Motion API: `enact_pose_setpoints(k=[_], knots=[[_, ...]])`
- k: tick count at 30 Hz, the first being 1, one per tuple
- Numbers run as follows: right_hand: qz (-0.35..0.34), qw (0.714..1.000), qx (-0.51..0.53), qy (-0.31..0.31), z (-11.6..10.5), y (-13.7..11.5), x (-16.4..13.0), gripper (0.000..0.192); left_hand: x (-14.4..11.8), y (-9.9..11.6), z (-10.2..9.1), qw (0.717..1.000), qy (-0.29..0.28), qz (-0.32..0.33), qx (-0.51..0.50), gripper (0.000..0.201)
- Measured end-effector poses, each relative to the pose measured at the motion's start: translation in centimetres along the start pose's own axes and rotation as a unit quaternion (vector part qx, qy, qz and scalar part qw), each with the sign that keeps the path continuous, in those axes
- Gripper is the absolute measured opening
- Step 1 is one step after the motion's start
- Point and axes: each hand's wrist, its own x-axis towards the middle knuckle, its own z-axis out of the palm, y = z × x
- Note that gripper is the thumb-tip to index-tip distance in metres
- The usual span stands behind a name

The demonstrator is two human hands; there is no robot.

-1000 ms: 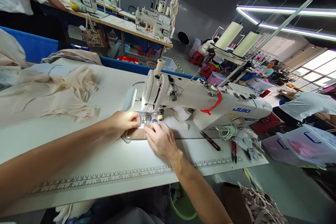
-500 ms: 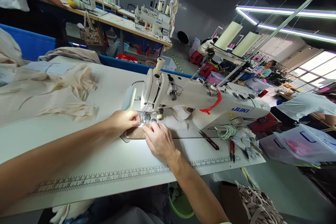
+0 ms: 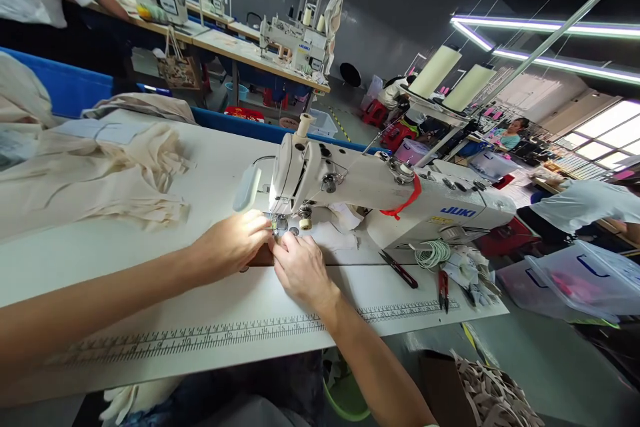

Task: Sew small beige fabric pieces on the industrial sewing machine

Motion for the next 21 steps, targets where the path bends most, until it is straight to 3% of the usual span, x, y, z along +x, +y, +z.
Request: enact_pose_setpoints(k=[2,4,10,21], knots=[[0.002,1.0,0.001,-0.004,-0.1,0.0,0.1,0.022,-1.1,0.6,0.6,0.994,-0.002,0.087,0.059,0.029],[0.009,1.0,0.004,-0.002,0.0,0.0,0.1,0.021,-2.0,1.0,1.3,0.987,0.014,0.115,0.11,0.031],[0.011,1.0,0.005,0.014,0.3,0.0,0.0,0.026,-2.8,1.4,2.4,0.974,0.037,0.118,0.191,0.027],[0.076,0.995,0.024,0.063,0.9,2.3,-0.2,0.026,-1.2,-0.5,3.3,0.976,0.041,0.099,0.19,0.028]])
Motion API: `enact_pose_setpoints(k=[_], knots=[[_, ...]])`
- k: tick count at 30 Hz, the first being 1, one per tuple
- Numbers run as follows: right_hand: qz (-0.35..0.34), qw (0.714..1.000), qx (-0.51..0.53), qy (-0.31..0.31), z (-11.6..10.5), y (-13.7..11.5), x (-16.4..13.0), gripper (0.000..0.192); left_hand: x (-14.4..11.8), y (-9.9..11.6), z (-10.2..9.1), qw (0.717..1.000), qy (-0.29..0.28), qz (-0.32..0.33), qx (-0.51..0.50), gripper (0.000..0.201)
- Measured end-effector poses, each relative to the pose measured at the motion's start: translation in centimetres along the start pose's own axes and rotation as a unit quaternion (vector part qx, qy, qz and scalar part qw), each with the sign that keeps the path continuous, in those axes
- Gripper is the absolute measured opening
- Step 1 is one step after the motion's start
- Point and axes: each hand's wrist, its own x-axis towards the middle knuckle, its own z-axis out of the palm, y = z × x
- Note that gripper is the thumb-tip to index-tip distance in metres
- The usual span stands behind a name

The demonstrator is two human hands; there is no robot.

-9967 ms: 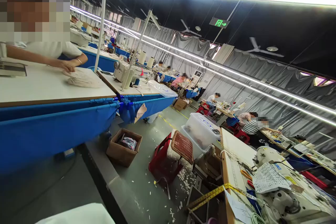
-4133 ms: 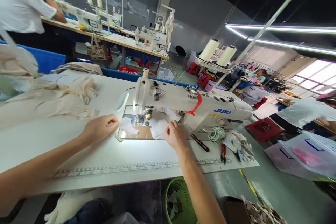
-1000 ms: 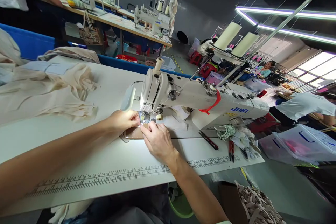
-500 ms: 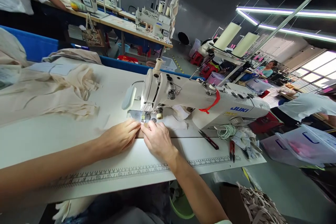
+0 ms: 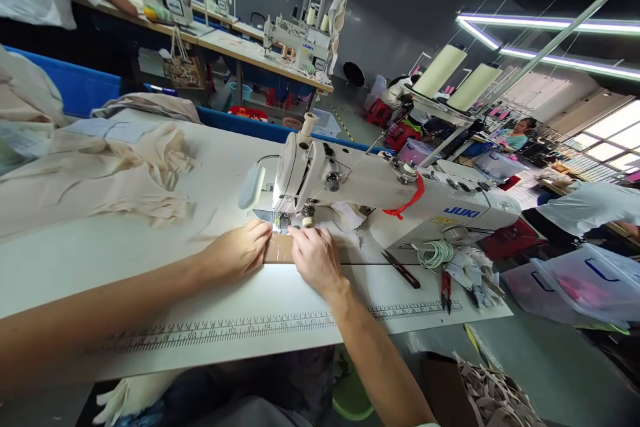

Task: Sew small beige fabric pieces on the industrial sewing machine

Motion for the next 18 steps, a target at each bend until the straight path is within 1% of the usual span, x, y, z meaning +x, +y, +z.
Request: enact_pose_setpoints(k=[3,6,9,13,16,18], knots=[[0.006,1.0,0.009,0.013,0.3,0.2,-0.1,0.03,0.2,-0.2,0.2,1.0,0.0,0.011,0.001,0.027],[0.005,1.0,0.013,0.023,0.4,0.3,-0.2,0.03,0.3,-0.2,0.3,1.0,0.013,0.019,0.014,0.029],[0.003,1.0,0.011,0.016,0.3,0.2,-0.2,0.027,0.3,-0.2,0.4,1.0,0.02,0.016,0.01,0.027],[0.009,1.0,0.015,-0.001,0.1,0.0,-0.4,0.029,0.2,-0.4,0.7,0.999,0.019,0.019,-0.032,0.026],[0.034,0.999,0.03,-0.01,-0.1,0.0,0.0,0.028,0.0,-0.6,0.7,0.998,0.024,0.021,-0.049,0.028],[0.065,0.997,0.05,-0.014,-0.1,0.3,0.7,0.026,0.1,-0.6,0.6,0.998,0.02,0.027,-0.043,0.03]])
